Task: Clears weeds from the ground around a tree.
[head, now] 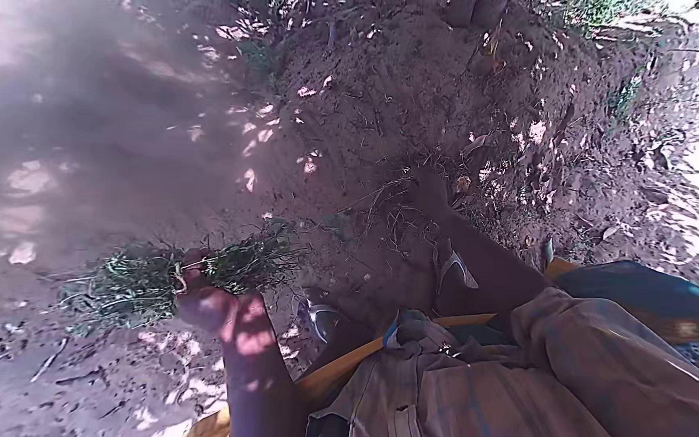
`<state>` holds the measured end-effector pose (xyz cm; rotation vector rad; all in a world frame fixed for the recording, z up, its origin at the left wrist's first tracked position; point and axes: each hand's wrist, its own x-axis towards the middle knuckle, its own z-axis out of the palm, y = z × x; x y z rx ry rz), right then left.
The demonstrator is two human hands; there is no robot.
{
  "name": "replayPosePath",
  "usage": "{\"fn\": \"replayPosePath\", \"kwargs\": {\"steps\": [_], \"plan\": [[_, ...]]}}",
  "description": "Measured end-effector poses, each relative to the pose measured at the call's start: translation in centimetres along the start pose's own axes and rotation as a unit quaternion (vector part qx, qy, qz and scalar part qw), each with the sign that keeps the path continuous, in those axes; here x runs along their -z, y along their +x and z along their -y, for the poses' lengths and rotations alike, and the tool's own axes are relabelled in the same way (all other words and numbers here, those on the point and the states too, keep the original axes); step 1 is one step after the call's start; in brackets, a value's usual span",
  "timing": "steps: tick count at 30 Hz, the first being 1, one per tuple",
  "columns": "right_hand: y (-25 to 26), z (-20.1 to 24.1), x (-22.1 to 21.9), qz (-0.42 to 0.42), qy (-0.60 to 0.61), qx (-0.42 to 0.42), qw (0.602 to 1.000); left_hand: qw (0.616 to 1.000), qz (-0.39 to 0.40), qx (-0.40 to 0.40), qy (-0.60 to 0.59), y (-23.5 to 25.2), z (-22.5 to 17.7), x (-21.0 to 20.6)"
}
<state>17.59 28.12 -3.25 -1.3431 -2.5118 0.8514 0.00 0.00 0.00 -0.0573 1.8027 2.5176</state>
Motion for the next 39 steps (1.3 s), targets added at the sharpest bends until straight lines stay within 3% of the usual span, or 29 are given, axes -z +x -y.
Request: {"fn": "replayPosePath", "kwargs": {"steps": [2,5,7,11,13,14,16,17,19,22,24,27,29,32,36,39], "plan": [[0.6,1.4,2.2,-0.050,0.076,-0.001,0.996,1.000,0.020,0.007,0.001,0.1,0.3,0.3],[1.2,2.6,5.0,-0.093,0.213,-0.021,0.973,0.999,-0.015,0.038,0.018,-1.1,-0.9,-1.3],[1.8,1.4,5.5,-0.128,0.282,-0.042,0.950,0.998,-0.026,0.055,0.017,-1.2,-1.1,-1.3],[1.6,-2.6,5.7,-0.211,0.392,-0.115,0.888,0.996,0.059,0.064,-0.009,1.4,1.3,2.3],[1.7,-4.1,5.6,-0.229,0.437,-0.172,0.853,0.991,-0.038,0.129,0.014,0.6,0.1,0.4],[1.7,-4.4,5.5,-0.237,0.445,-0.183,0.844,0.992,-0.039,0.118,0.020,-0.1,-0.2,0.0],[1.2,-4.3,6.2,-0.254,0.459,-0.176,0.833,0.993,0.077,0.023,0.089,-0.1,0.9,1.9],[1.2,-4.5,6.4,-0.287,0.478,-0.143,0.818,0.989,0.089,-0.004,0.115,-0.3,0.8,2.0],[1.2,-5.9,7.0,-0.349,0.507,-0.109,0.781,0.992,0.056,-0.016,0.111,0.2,0.6,2.3],[1.4,-6.5,9.2,-0.383,0.553,-0.170,0.720,0.998,0.018,-0.015,0.057,0.9,-0.2,2.1],[2.2,-7.6,8.8,-0.365,0.541,-0.158,0.741,0.999,0.002,-0.010,0.036,1.4,0.1,2.1],[2.0,-5.4,8.9,-0.264,0.346,-0.166,0.885,0.989,0.063,-0.035,0.132,0.1,-0.4,1.8],[2.1,-3.6,9.1,-0.219,0.189,-0.160,0.944,0.992,0.060,-0.018,0.109,-1.3,-1.5,0.2],[1.9,-0.8,7.9,-0.220,0.043,-0.054,0.973,0.998,0.053,0.020,0.015,-1.5,-1.6,-0.5],[0.7,2.4,2.5,-0.075,-0.019,0.109,0.991,0.998,0.028,0.045,-0.017,-1.3,-1.1,-1.3],[-0.9,2.8,-1.9,0.071,-0.105,0.142,0.982,0.999,0.024,0.028,0.003,-1.3,-0.9,-1.0]]}}
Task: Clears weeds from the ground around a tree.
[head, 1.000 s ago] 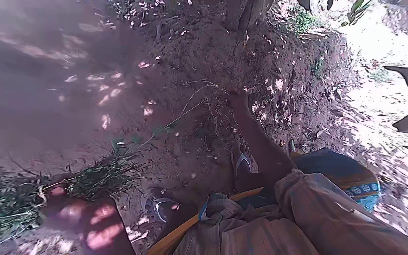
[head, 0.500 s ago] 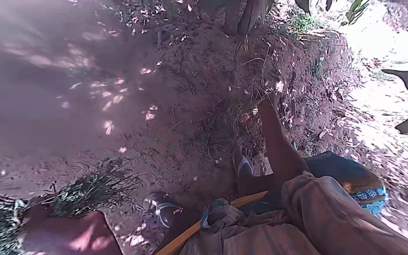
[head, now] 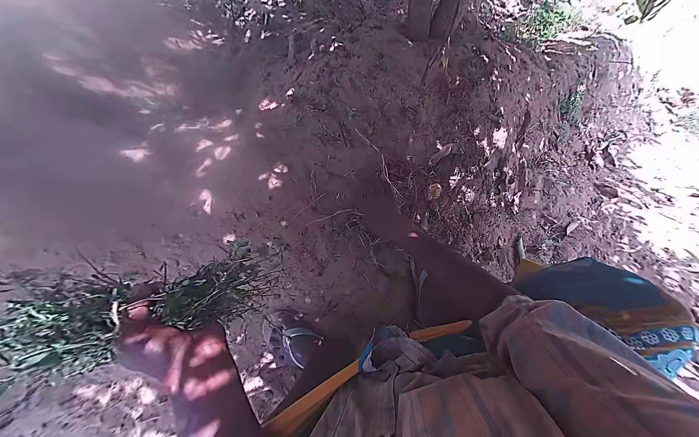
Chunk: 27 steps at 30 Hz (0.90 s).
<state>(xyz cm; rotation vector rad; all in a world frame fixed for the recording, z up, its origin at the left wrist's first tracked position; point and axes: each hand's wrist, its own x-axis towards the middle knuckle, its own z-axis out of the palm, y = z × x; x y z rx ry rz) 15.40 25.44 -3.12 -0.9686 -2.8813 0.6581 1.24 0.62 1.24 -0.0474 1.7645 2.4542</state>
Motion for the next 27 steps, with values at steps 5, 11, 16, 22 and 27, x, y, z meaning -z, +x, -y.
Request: {"fn": "replayPosePath", "kwargs": {"steps": [5,11,16,22,27], "plan": [[-0.8,-4.0,-6.4,0.151,-0.087,-0.114,0.978,1.000,-0.002,0.006,0.000,0.1,0.0,0.1],[-3.0,-8.0,-2.0,0.012,0.069,-0.242,0.968,1.000,0.022,-0.012,-0.016,0.9,0.8,1.0],[0.0,-6.3,0.7,-0.263,0.286,-0.130,0.912,1.000,0.014,0.001,-0.023,0.6,0.9,0.2],[0.6,-3.4,6.3,0.090,0.070,0.001,0.993,1.000,0.004,0.010,-0.024,0.6,1.1,0.2],[-0.4,-5.3,12.0,0.117,0.120,-0.051,0.985,0.998,0.019,0.032,-0.047,0.7,0.9,-0.1]]}}
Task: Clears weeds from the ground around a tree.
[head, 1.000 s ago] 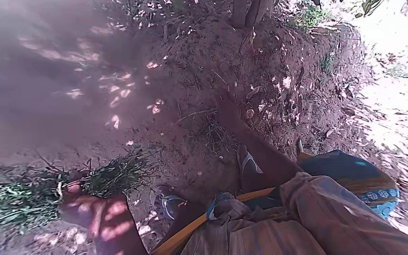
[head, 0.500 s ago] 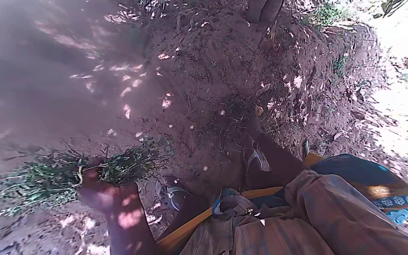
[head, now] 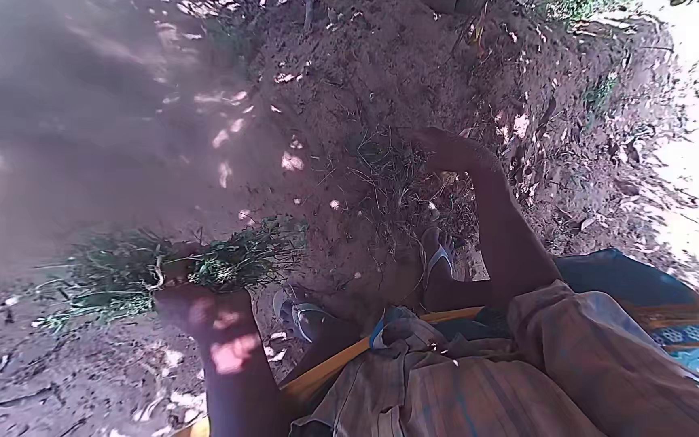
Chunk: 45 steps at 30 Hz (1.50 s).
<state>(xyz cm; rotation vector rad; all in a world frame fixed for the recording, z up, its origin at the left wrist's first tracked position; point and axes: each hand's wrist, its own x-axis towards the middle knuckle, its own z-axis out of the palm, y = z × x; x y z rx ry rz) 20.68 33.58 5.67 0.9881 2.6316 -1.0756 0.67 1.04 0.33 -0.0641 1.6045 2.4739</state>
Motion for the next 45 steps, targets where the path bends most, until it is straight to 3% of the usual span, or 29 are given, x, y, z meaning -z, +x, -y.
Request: {"fn": "replayPosePath", "kwargs": {"steps": [4,6,9,12,15,16,19,21,22,24,26,28,30,33,37,40,43,45], "plan": [[0.1,1.1,0.5,-0.159,0.085,0.009,0.984,0.999,0.021,0.027,-0.021,-0.2,-0.3,-0.3],[1.1,1.1,-1.3,-0.163,0.099,0.019,0.981,0.997,0.044,0.058,-0.037,-0.2,-0.7,-0.6],[3.1,1.1,-4.5,-0.139,0.084,0.037,0.986,0.982,0.149,0.087,-0.071,0.2,-0.8,0.0],[5.2,2.0,-6.3,-0.143,0.016,0.042,0.989,0.960,0.227,0.135,-0.095,0.5,-0.9,0.4],[7.5,3.2,-7.0,-0.165,-0.082,0.073,0.980,0.938,0.317,0.125,-0.059,0.5,-0.5,1.5],[8.1,3.8,-7.1,-0.158,-0.109,0.071,0.979,0.921,0.359,0.134,-0.069,0.6,-0.3,2.0],[10.0,5.0,-7.1,-0.065,-0.180,0.003,0.982,0.821,0.481,0.240,-0.193,1.3,0.4,2.9],[10.6,4.6,-7.5,-0.045,-0.194,-0.012,0.980,0.802,0.499,0.253,-0.208,1.3,0.4,2.8],[10.6,4.3,-7.5,-0.044,-0.191,-0.013,0.980,0.818,0.485,0.245,-0.188,1.3,0.3,2.7],[9.9,4.5,-6.6,-0.072,-0.150,0.008,0.986,0.887,0.391,0.216,-0.120,1.0,0.0,2.3],[8.1,5.5,-4.6,-0.147,-0.022,0.083,0.985,0.932,0.296,0.193,-0.081,0.1,-0.2,1.1],[5.5,6.8,-2.2,-0.136,0.142,0.115,0.974,0.953,0.222,0.201,-0.054,-0.5,-0.7,-0.2],[2.9,7.6,-0.4,-0.087,0.263,0.093,0.956,0.956,0.193,0.214,-0.060,-0.5,-0.8,-0.8],[0.6,8.1,0.3,-0.078,0.318,0.078,0.942,0.960,0.187,0.203,-0.057,-0.8,-0.9,-1.1],[-1.6,9.0,-0.9,-0.074,0.408,0.144,0.899,0.963,0.183,0.195,-0.032,-2.2,-1.3,-2.5],[-3.5,9.9,-3.8,-0.029,0.426,0.146,0.892,0.964,0.214,0.155,-0.021,-3.5,-1.3,-3.7],[-4.6,10.6,-7.2,0.013,0.434,0.124,0.892,0.966,0.213,0.052,0.139,-5.1,-0.9,-3.5],[-5.0,11.3,-8.8,0.031,0.427,0.094,0.899,0.952,0.197,0.040,0.232,-6.1,-1.1,-3.5]]}}
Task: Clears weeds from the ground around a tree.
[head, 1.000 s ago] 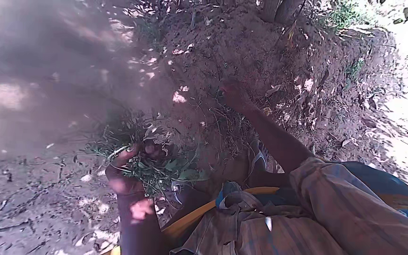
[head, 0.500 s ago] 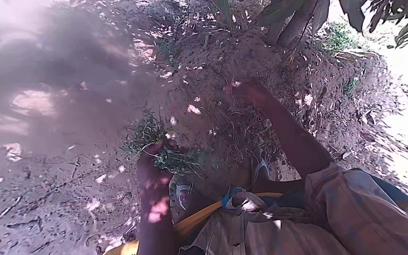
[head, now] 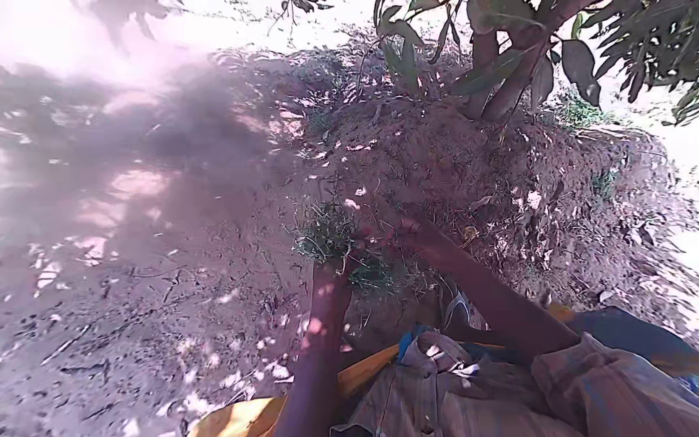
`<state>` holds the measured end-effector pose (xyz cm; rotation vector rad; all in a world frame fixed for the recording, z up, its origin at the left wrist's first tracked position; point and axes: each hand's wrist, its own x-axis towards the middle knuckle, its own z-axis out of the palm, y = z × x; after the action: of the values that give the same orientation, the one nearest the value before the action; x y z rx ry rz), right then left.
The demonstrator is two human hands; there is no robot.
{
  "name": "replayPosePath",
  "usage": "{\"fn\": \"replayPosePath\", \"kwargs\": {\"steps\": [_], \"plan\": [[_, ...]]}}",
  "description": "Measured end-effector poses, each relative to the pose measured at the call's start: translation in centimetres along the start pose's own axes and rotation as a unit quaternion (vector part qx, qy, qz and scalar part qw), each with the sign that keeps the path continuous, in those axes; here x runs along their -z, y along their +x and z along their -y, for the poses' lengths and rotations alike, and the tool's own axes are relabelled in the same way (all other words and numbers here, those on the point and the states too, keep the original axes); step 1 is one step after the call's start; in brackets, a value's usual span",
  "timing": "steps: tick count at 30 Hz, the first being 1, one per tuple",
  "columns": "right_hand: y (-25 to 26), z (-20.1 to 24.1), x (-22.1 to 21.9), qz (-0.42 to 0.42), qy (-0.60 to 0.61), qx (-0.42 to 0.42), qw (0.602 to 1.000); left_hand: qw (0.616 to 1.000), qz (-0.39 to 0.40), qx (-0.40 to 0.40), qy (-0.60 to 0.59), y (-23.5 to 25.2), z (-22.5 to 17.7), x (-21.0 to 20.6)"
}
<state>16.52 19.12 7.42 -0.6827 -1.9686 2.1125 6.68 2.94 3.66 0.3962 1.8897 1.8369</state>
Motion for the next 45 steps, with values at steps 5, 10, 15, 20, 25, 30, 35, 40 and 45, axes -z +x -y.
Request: {"fn": "replayPosePath", "kwargs": {"steps": [5,10,15,20,25,30,35,40,45], "plan": [[0.6,-1.5,-1.5,0.016,-0.021,0.007,1.000,0.996,-0.021,0.019,-0.080,0.4,0.4,-0.5],[0.8,-1.5,-1.6,0.030,-0.040,0.023,0.998,0.998,-0.047,0.043,-0.009,0.4,-0.8,-0.8],[1.3,-1.4,-1.5,0.019,-0.024,0.021,0.999,0.998,-0.053,0.039,0.006,0.6,-0.8,-0.9],[1.1,-1.4,-2.0,-0.048,-0.138,0.063,0.987,0.993,-0.099,0.067,-0.015,1.2,0.2,-1.3],[0.0,-1.7,-3.0,-0.022,-0.292,0.143,0.946,0.989,-0.107,0.098,0.020,0.7,-0.5,-1.4],[-0.3,-2.1,-3.1,-0.017,-0.332,0.177,0.926,0.990,-0.101,0.085,0.045,0.7,-0.9,-1.6],[0.0,-3.2,-3.3,0.019,-0.322,0.203,0.925,0.989,-0.091,0.073,0.091,0.1,-1.1,-1.4],[1.2,-2.0,-1.5,0.018,-0.328,0.155,0.932,0.976,-0.192,0.068,0.070,1.8,0.0,-0.7],[3.3,-1.9,6.2,-0.227,-0.422,0.035,0.877,0.972,-0.210,0.062,-0.089,2.9,0.8,1.0]]}}
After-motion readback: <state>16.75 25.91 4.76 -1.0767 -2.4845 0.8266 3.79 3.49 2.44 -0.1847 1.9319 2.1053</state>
